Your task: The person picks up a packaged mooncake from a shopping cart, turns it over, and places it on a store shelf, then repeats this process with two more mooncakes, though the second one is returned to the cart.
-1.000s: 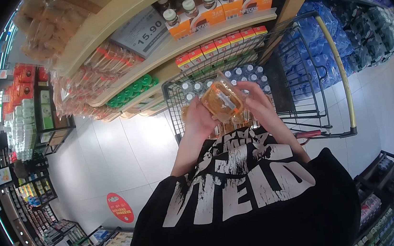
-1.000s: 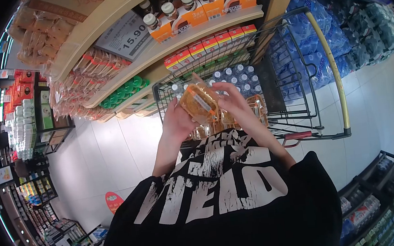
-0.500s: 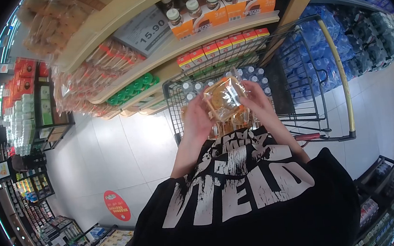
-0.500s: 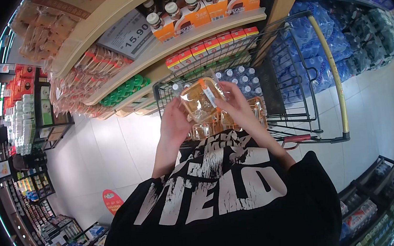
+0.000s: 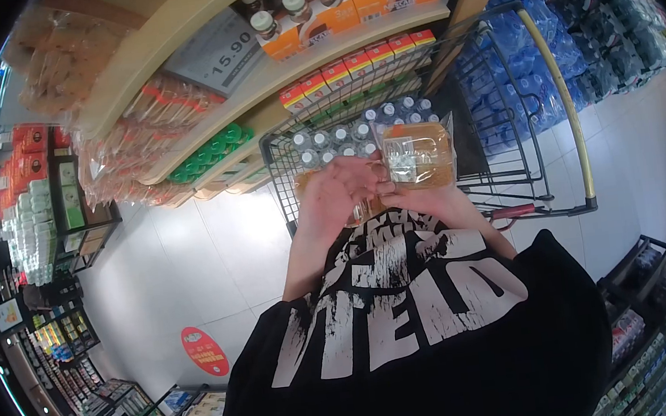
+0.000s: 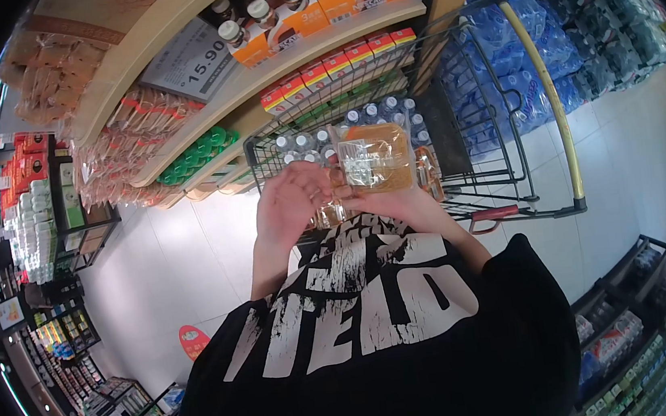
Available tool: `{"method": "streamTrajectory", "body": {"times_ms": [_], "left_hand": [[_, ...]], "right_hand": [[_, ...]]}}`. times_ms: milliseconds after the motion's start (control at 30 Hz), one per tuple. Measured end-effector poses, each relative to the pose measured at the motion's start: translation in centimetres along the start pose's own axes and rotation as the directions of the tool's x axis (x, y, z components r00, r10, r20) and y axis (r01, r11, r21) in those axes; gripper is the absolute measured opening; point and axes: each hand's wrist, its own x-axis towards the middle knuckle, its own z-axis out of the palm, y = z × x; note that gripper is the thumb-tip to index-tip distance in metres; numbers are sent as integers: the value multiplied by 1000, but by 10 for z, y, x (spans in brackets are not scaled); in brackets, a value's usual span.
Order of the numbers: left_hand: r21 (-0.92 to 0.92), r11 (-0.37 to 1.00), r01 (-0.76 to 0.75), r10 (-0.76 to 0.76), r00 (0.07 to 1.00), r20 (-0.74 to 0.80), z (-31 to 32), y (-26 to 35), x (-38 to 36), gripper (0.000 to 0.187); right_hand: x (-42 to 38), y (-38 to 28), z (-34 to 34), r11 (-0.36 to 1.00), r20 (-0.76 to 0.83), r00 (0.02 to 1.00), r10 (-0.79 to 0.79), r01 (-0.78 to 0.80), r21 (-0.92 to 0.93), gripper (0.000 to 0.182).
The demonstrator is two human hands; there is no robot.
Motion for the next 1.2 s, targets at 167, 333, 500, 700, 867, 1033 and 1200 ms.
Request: {"method": "streamTrajectory", "body": {"times_ms": [167,333,500,700,867,1033,1200], "left_hand": [[11,1000,-6,7,997,-83,-10,-7,-2,24],[30,997,-74,75,997,-31,-4,-11,0,24],[51,997,-64,64,998,5,-9,-12,5,14],[149,986,-77,93,990,-103,12,-7,5,11],[56,996,-66,70,996,-63,-13,-16,4,13],[-87,989,-118,140,943,304,-35,-23,10,22],[103,987,-125,122,992,33,-7,-17,1,34]], "right_hand": [[0,3,14,993,-18,996,85,-83,85,42],[2,2,11,995,14,998,67,-68,71,42],[3,1,5,998,-9,1000,29,-29,54,43],[0,2,4,987,75,997,7,-18,159,37],[0,3,0,990,75,997,1,-11,141,40],[0,2,3,998,41,999,-1,-2,67,48],[-4,12,30,779,-347,809,-474,201,-594,38]]}}
